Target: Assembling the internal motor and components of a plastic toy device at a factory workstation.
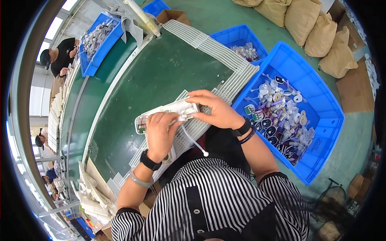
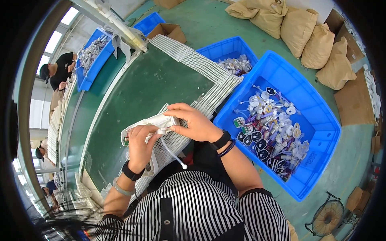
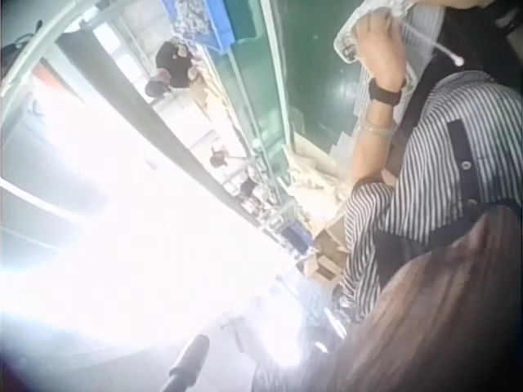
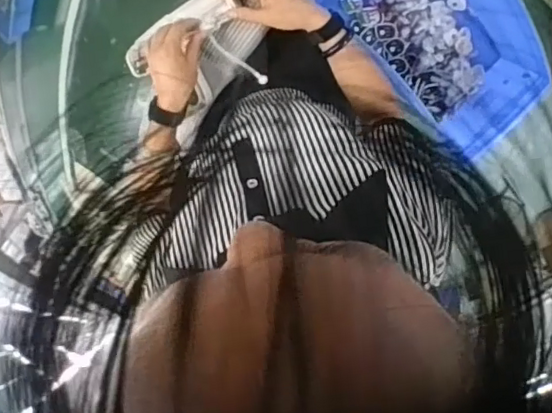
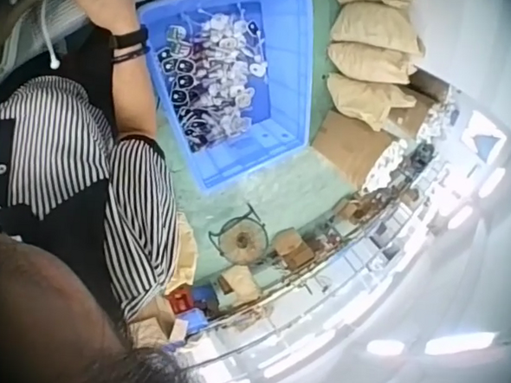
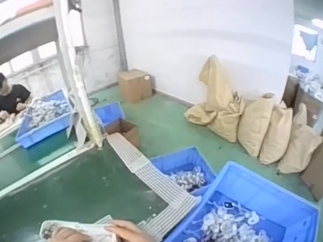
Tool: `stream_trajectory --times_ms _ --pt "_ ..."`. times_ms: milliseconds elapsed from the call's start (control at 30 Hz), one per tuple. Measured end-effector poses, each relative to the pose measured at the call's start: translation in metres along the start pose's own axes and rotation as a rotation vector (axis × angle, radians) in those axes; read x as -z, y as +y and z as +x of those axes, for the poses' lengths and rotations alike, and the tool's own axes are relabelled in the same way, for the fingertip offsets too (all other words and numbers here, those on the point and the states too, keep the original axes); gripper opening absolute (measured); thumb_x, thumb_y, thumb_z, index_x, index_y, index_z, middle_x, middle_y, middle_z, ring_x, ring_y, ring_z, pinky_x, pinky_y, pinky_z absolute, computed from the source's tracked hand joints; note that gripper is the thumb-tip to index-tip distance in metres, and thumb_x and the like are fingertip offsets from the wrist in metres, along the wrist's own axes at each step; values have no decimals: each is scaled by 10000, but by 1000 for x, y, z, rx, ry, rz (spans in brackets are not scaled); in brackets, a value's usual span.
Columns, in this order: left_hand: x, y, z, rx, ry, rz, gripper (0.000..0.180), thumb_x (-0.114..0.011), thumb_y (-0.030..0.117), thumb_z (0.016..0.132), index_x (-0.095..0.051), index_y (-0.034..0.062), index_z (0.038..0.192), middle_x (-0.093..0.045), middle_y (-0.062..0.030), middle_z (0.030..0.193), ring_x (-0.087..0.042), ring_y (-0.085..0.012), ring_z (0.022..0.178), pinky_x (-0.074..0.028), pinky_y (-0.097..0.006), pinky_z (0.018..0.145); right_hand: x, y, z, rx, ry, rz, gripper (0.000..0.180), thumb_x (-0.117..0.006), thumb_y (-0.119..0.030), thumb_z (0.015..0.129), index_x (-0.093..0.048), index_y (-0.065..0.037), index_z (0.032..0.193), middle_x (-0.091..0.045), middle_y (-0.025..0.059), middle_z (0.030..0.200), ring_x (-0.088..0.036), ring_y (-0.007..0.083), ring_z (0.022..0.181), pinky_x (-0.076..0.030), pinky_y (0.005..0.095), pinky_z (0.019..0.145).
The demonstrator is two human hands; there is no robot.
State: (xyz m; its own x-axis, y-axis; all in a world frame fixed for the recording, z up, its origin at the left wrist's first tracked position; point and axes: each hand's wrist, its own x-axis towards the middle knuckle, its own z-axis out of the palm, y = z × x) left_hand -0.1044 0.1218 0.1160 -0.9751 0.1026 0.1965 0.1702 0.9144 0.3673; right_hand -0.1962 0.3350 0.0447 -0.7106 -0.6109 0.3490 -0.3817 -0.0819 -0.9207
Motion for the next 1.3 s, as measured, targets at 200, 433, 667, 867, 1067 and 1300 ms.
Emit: stream_trajectory --times_ms 200,433,667,867,1067,1300 --pt "1 8 6 -111 17 117 181 -772 159 809 -700 99 965 -692 -60 891 -633 -270 910 -420 -459 985 1 0 -1 -19 6 19 500 -740 -91 868 -624 -72 1354 -538 171 1403 -545 315 1294 -461 379 1062" --pt "7 21 19 -257 -71 315 89 -725 111 783 -658 81 833 -623 -69 769 -621 -275 838 -457 -481 1008 1 -1 0 -13 14 -10 497 -748 -90 865 -631 -71 1347 -540 166 1402 -544 311 1296 -459 382 1065" --pt "4 22 25 -347 -151 426 80 -705 86 786 -631 56 791 -600 -95 736 -624 -286 841 -474 -486 1032 -3 -2 -2 -28 18 -7 493 -756 -106 870 -636 -77 1347 -551 155 1400 -546 302 1292 -453 386 1070" --pt "-2 6 21 -255 -128 265 139 -749 122 753 -639 71 821 -598 -90 763 -613 -292 832 -479 -486 1029 -4 3 0 -52 9 13 486 -760 -121 873 -642 -82 1343 -553 139 1419 -540 283 1301 -441 388 1082" --pt "-8 10 13 -237 24 251 145 -766 139 761 -671 80 853 -614 -81 775 -618 -288 843 -485 -449 927 4 -6 2 -40 5 -40 486 -754 -116 873 -641 -80 1344 -554 132 1419 -540 272 1296 -430 382 1088" --pt "-7 5 -3 -124 52 110 184 -772 123 760 -742 93 939 -686 -75 863 -634 -278 871 -463 -428 894 2 -5 0 -62 -40 -33 491 -743 -114 891 -623 -70 1365 -536 115 1427 -536 248 1293 -429 382 1093"
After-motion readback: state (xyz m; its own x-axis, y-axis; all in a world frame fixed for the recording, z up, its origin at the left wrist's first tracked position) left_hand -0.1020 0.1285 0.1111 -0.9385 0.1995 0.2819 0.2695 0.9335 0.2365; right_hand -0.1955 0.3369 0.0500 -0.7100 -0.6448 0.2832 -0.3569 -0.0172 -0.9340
